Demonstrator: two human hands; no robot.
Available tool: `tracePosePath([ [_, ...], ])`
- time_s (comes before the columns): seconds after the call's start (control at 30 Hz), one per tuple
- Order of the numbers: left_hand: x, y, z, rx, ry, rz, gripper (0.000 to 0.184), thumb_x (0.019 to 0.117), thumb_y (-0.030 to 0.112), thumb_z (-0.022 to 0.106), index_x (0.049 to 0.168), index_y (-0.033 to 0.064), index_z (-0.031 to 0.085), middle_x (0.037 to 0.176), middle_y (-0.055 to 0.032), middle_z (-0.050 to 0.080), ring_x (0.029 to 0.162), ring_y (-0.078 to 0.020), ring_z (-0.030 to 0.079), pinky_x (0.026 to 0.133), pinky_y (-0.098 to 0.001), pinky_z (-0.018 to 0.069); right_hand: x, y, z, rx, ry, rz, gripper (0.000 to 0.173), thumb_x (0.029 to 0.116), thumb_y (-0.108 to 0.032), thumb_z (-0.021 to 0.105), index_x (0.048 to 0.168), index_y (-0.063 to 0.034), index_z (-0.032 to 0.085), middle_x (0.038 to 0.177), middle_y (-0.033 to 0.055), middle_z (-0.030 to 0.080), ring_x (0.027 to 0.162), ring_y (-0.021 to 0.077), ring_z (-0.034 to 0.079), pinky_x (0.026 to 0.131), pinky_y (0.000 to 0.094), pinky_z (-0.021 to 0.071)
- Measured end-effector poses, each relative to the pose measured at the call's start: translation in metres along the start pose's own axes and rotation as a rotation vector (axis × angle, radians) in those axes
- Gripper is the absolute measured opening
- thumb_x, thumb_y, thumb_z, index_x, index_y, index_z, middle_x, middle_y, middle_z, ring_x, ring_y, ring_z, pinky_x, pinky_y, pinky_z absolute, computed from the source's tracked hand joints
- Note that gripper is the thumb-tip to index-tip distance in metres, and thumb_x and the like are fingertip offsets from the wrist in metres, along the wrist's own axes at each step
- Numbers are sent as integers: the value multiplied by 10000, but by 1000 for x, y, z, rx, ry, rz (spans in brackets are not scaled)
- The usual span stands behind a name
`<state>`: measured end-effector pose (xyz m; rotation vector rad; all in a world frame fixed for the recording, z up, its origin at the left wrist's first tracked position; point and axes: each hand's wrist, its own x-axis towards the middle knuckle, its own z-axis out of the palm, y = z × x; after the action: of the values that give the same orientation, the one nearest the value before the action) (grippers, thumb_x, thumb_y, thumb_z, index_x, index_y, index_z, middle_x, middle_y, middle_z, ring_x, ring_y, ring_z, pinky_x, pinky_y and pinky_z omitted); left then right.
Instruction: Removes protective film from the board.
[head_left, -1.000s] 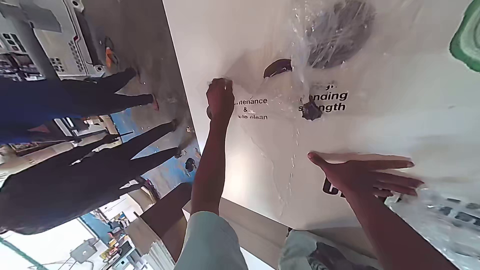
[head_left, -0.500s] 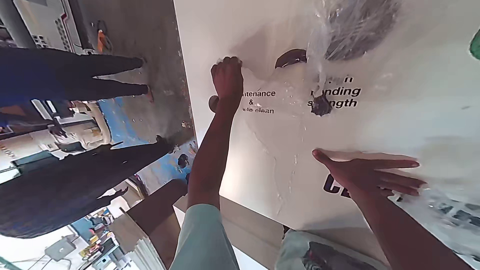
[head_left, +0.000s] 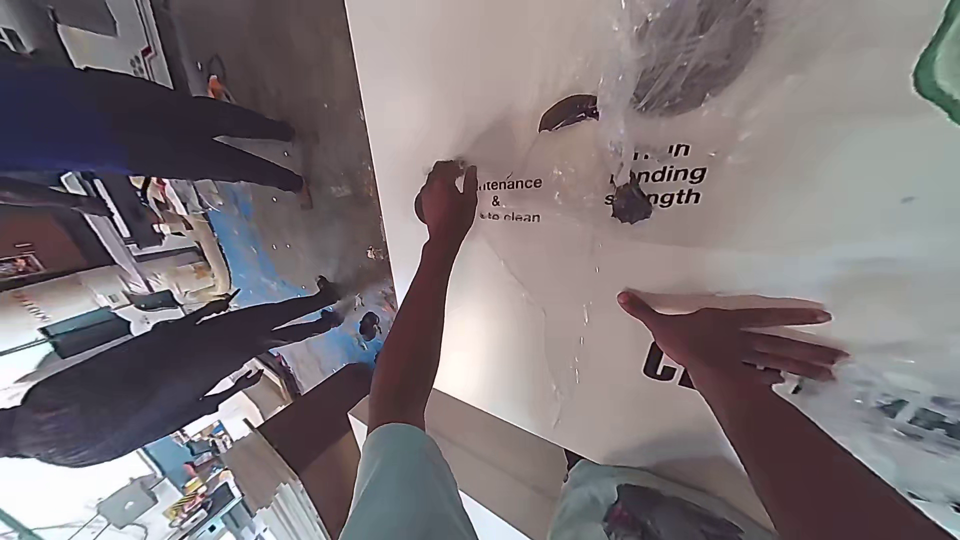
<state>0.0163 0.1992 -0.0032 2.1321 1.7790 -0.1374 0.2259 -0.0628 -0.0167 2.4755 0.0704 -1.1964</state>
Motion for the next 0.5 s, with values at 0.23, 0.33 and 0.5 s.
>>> tracePosePath([
  [0.23, 36, -4, 18, 30, 222, 158, 370, 1029, 292, 558, 991, -18, 756, 1028, -182, 727, 1037, -321, 679, 983, -469, 488, 4, -1, -3, -34, -55, -50, 1723, 461, -986, 659, 1573, -33, -249, 1639, 360, -116, 1529, 517, 43, 1182, 677, 122],
  [0.33, 38, 3, 16, 140, 183, 227, 346, 1034, 240, 518, 1057, -6, 760, 1081, -177, 735, 1081, -335, 674, 1026, -496, 452, 3, -1, -3, -52, -60, -56, 1716, 476, -986, 652, 1569, -17, -248, 1640, 359, -118, 1529, 521, 42, 1183, 683, 115],
  [0.5, 24, 20, -9, -139, -186, 125, 331, 1043, 197, 502, 1090, -78, 678, 1058, -214, 706, 1031, -292, 684, 940, -443, 528, -1, -2, -7, -22, -30, -34, 1734, 459, -963, 692, 1571, -11, -240, 1628, 373, -143, 1524, 539, 1, 1193, 673, 108],
])
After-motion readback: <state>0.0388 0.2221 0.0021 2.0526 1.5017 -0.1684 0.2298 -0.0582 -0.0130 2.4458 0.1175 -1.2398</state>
